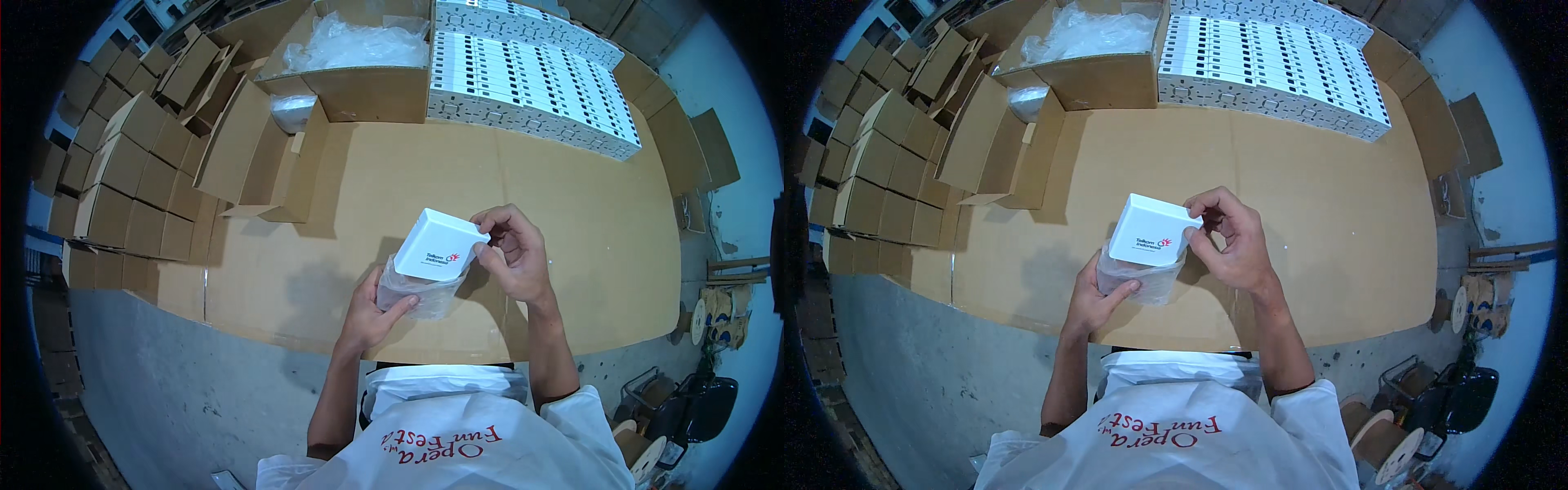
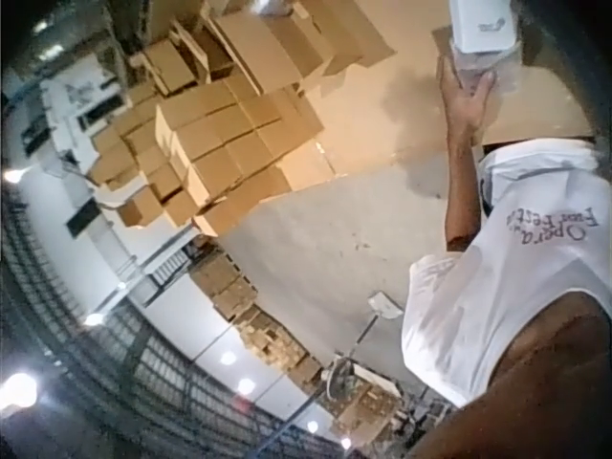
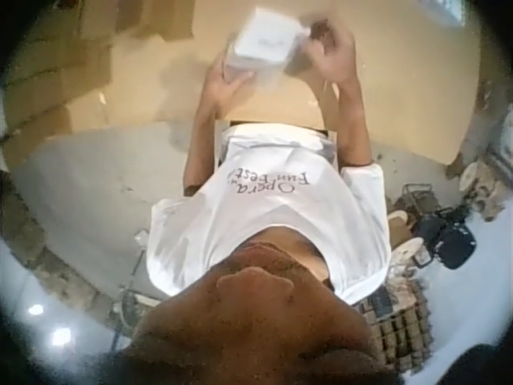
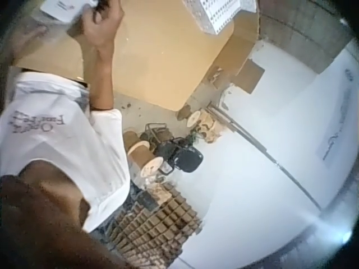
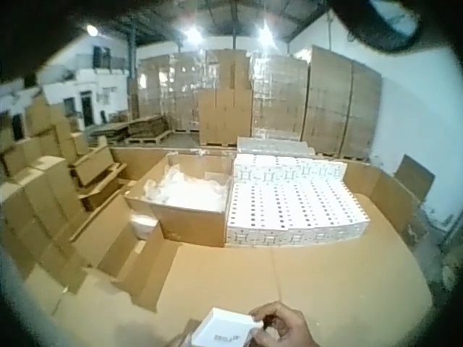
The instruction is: The recorder is taking small white boxes, placing a plastic bag around them, and putting them into a larger shipping carton.
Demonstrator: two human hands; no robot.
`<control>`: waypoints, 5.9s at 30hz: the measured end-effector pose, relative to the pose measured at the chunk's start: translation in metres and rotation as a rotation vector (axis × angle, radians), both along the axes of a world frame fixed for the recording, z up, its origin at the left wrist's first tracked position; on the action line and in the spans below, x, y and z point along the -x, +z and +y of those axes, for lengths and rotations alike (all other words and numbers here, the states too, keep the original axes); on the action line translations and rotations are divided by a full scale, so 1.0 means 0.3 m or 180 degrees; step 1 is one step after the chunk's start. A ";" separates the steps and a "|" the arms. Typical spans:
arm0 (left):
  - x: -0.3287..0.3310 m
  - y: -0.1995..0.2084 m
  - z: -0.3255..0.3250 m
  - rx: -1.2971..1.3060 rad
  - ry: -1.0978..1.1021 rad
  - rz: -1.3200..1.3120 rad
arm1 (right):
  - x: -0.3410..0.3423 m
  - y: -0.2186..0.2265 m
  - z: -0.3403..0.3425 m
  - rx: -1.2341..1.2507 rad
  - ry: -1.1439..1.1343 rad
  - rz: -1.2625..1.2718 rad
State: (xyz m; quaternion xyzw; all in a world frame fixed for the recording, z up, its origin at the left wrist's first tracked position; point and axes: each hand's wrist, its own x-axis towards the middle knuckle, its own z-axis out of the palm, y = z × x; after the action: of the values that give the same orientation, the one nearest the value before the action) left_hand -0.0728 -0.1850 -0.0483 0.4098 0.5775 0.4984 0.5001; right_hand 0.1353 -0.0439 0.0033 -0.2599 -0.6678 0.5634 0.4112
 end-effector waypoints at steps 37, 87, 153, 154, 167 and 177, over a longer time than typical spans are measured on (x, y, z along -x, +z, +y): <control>-0.072 -0.051 0.028 -0.0246 0.1106 -0.1115 | 0.032 -0.065 -0.037 0.0547 -0.0097 -0.0018; -0.045 0.051 0.168 -0.1017 0.0824 -0.0639 | 0.043 -0.066 -0.080 0.0635 -0.0320 -0.0082; 0.059 -0.002 0.144 -0.0321 -0.0157 -0.0150 | 0.040 -0.098 -0.002 -0.0635 -0.0048 -0.1044; 0.059 0.003 0.143 -0.0278 -0.0133 -0.0109 | 0.044 -0.103 -0.004 -0.0522 -0.0028 -0.1007; 0.208 -0.053 -0.064 -0.0463 0.0806 0.0675 | 0.383 -0.008 0.053 0.0006 -0.0112 -0.0065; 0.324 0.067 -0.119 -0.0495 0.0757 0.1133 | 1.055 0.136 0.275 -0.0681 0.0108 0.0434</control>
State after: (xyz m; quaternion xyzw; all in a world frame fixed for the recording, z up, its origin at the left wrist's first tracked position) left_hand -0.1698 -0.2207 -0.0283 0.4576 0.6608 0.5167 0.2950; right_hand -0.1813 0.0386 0.0441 -0.1642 -0.6989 0.5122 0.4714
